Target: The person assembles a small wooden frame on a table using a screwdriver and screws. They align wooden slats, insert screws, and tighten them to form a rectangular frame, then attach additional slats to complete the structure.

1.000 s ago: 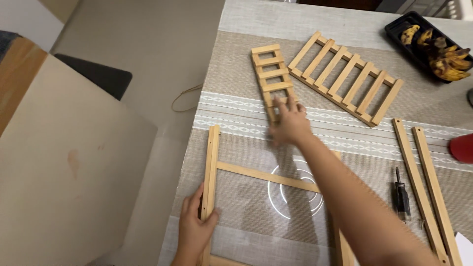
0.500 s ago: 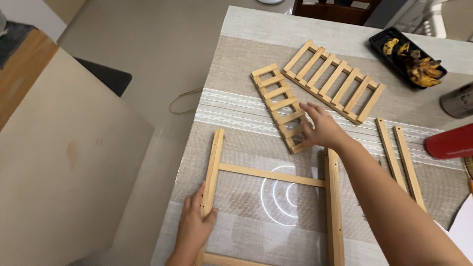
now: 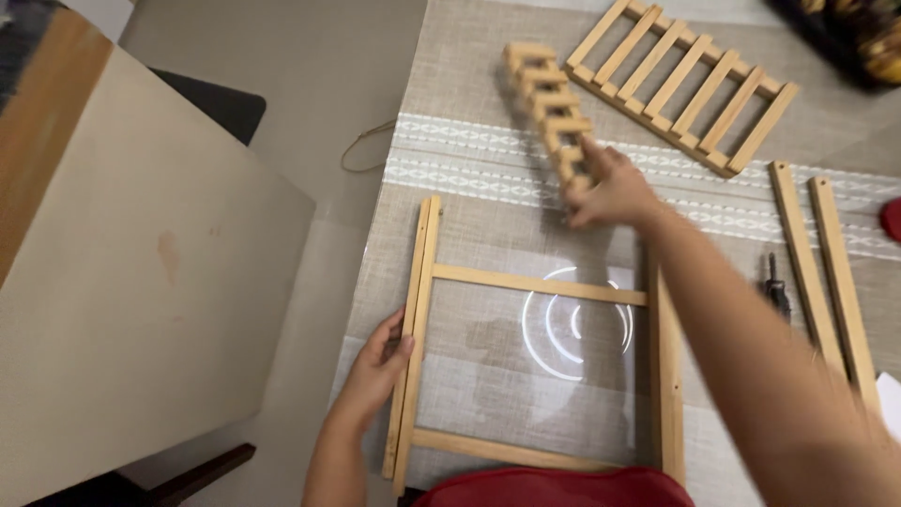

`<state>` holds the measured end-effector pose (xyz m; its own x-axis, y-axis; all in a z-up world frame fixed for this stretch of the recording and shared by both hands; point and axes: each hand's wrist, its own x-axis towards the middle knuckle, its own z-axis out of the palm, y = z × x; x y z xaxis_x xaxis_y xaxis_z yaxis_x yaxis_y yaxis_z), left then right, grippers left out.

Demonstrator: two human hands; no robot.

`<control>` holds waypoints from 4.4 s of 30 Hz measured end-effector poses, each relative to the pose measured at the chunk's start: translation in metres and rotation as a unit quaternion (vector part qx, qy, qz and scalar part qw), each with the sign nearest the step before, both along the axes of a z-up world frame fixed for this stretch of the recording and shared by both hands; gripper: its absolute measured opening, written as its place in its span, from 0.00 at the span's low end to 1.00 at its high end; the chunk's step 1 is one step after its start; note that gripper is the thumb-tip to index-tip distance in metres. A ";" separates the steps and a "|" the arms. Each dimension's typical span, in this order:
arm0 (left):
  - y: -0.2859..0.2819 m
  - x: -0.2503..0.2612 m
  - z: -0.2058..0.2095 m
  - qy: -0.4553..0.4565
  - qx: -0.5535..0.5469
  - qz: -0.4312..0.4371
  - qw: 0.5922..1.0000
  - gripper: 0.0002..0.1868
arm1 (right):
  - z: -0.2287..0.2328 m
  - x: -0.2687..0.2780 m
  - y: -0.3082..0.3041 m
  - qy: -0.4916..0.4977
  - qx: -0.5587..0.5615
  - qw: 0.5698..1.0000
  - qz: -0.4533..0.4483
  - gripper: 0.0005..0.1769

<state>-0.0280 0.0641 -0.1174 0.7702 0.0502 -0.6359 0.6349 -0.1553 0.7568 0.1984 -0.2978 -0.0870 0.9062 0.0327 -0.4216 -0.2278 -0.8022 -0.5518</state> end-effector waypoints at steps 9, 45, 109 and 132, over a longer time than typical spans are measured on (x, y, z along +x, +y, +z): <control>0.000 0.004 0.006 -0.019 -0.015 0.000 1.000 0.27 | 0.028 -0.119 -0.106 0.164 0.593 0.787 0.044 0.51; -0.010 0.002 0.076 -0.011 -0.093 0.066 0.993 0.31 | 0.013 -0.265 -0.073 -0.123 -0.128 0.984 -0.029 0.33; -0.010 -0.013 0.038 0.037 -0.024 0.039 0.998 0.32 | 0.021 -0.307 -0.170 -0.065 0.064 0.938 -0.335 0.34; -0.017 -0.021 0.012 -0.170 0.311 -0.036 0.934 0.38 | -0.036 -0.292 -0.139 -0.095 -0.155 0.971 -0.158 0.33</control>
